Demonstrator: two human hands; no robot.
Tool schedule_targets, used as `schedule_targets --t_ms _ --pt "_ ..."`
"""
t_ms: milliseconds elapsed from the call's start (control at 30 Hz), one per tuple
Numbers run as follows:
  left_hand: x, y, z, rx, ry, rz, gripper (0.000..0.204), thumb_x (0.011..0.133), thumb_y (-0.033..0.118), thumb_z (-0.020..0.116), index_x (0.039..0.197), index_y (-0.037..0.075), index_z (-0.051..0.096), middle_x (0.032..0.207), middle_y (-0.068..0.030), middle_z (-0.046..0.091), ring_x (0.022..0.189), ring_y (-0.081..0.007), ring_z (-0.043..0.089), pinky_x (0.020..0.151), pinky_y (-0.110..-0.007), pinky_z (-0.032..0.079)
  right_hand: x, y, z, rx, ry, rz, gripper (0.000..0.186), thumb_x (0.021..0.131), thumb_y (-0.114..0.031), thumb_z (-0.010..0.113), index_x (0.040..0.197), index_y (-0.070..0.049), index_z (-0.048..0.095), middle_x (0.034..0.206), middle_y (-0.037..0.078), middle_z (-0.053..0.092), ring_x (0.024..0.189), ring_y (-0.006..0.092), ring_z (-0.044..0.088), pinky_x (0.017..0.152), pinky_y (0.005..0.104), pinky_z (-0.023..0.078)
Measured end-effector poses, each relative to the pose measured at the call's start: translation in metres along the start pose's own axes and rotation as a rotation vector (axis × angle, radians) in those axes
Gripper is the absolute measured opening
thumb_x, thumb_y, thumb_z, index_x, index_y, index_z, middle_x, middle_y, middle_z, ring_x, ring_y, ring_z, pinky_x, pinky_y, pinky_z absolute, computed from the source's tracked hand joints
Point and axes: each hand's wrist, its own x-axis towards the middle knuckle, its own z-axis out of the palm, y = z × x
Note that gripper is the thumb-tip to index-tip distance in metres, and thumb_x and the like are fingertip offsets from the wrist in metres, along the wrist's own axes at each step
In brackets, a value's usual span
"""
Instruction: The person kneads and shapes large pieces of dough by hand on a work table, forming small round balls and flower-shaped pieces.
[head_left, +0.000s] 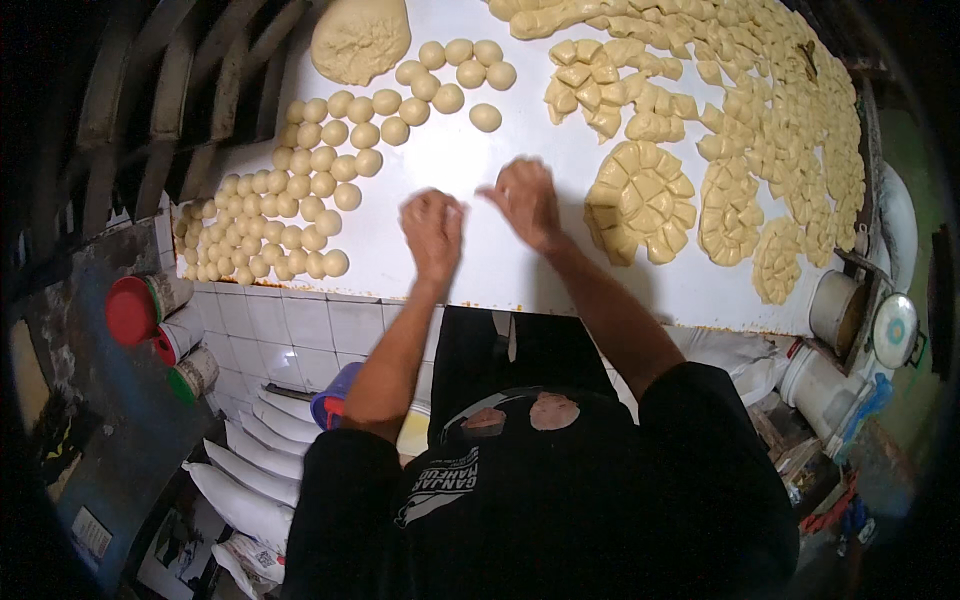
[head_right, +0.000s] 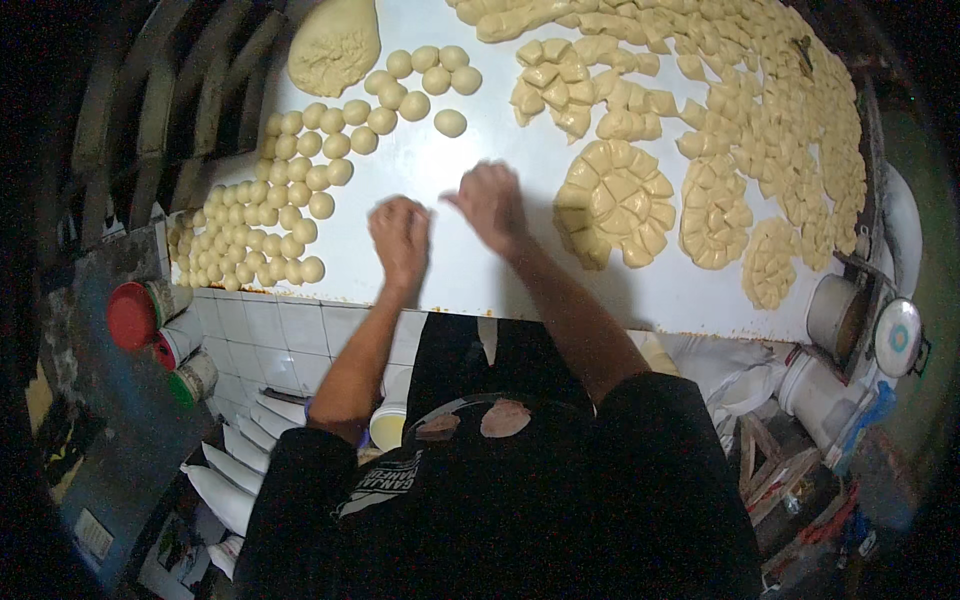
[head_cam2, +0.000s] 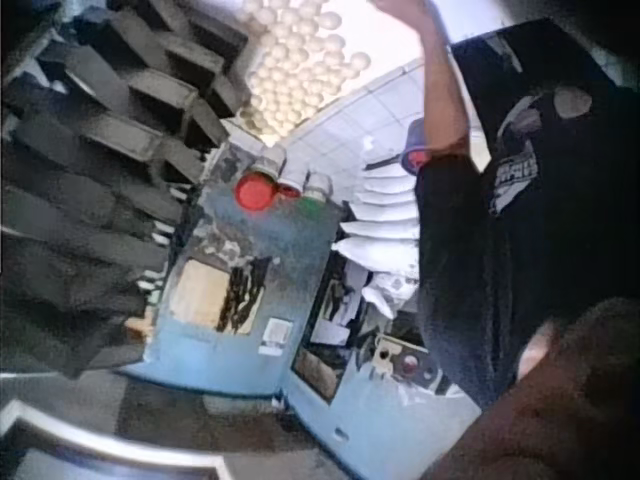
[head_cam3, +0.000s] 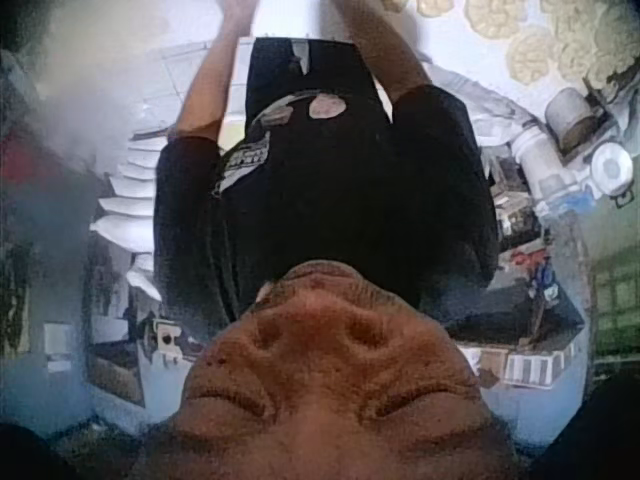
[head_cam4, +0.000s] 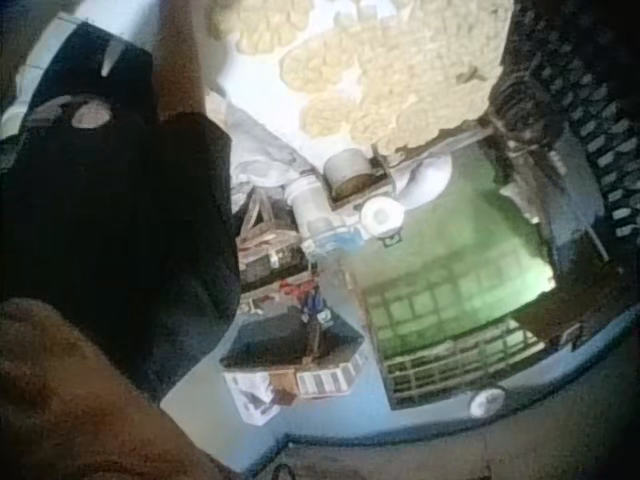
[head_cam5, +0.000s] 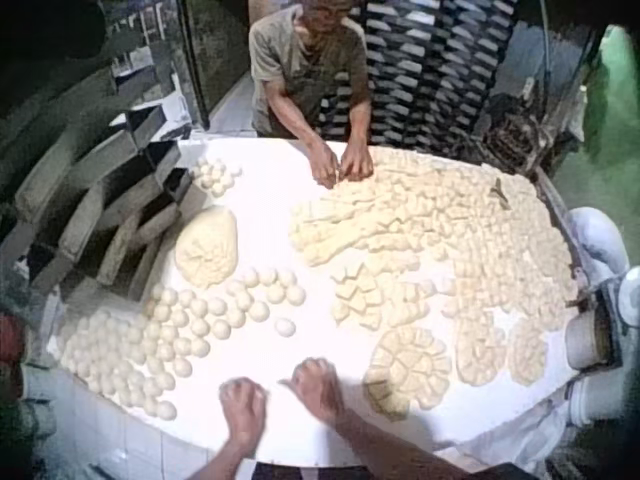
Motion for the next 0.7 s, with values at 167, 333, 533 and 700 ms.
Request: schedule_targets --t_ms 167,333,533,700 --pt "-0.056 -0.045 -0.036 -0.049 -0.174 0.213 0.017 0.091 0.018 0.078 0.1 0.008 0.068 0.111 -0.0107 0.066 0.11 -0.0357 0.059 0.097 -0.049 0.046 -0.057 0.01 -0.026 0.012 -0.098 -0.249 0.024 0.086 -0.027 0.082 0.089 -0.009 0.067 0.091 0.012 0.063 0.095 0.0336 0.062 0.087 0.0501 0.047" --pt "-0.008 -0.015 -0.015 0.073 -0.06 0.007 0.022 0.092 0.02 0.077 0.108 0.007 0.067 0.112 -0.0122 0.063 0.111 -0.0368 0.055 0.095 -0.05 0.042 -0.004 -0.01 -0.005 0.023 0.061 0.037 0.029 0.085 -0.022 0.085 0.096 -0.006 0.064 0.097 0.013 0.062 0.096 0.0341 0.059 0.086 0.0478 0.046" --pt "-0.05 -0.069 -0.051 -0.063 -0.249 0.28 0.03 0.09 0.004 0.073 0.12 0.007 0.069 0.119 -0.0136 0.064 0.114 -0.0365 0.06 0.098 -0.05 0.05 -0.053 0.002 -0.053 0.095 -0.155 0.247 0.029 0.097 -0.016 0.072 0.122 -0.004 0.064 0.119 0.019 0.07 0.117 0.0393 0.066 0.1 0.0456 0.052" --pt "-0.012 -0.038 0.009 -0.102 -0.249 0.425 0.045 0.09 0.011 0.072 0.134 0.005 0.063 0.128 -0.0166 0.064 0.121 -0.0368 0.06 0.106 -0.047 0.049 0.105 -0.041 -0.087 0.241 0.105 0.55 0.045 0.097 -0.03 0.072 0.128 0.001 0.059 0.107 0.025 0.07 0.097 0.0396 0.068 0.089 0.0459 0.054"
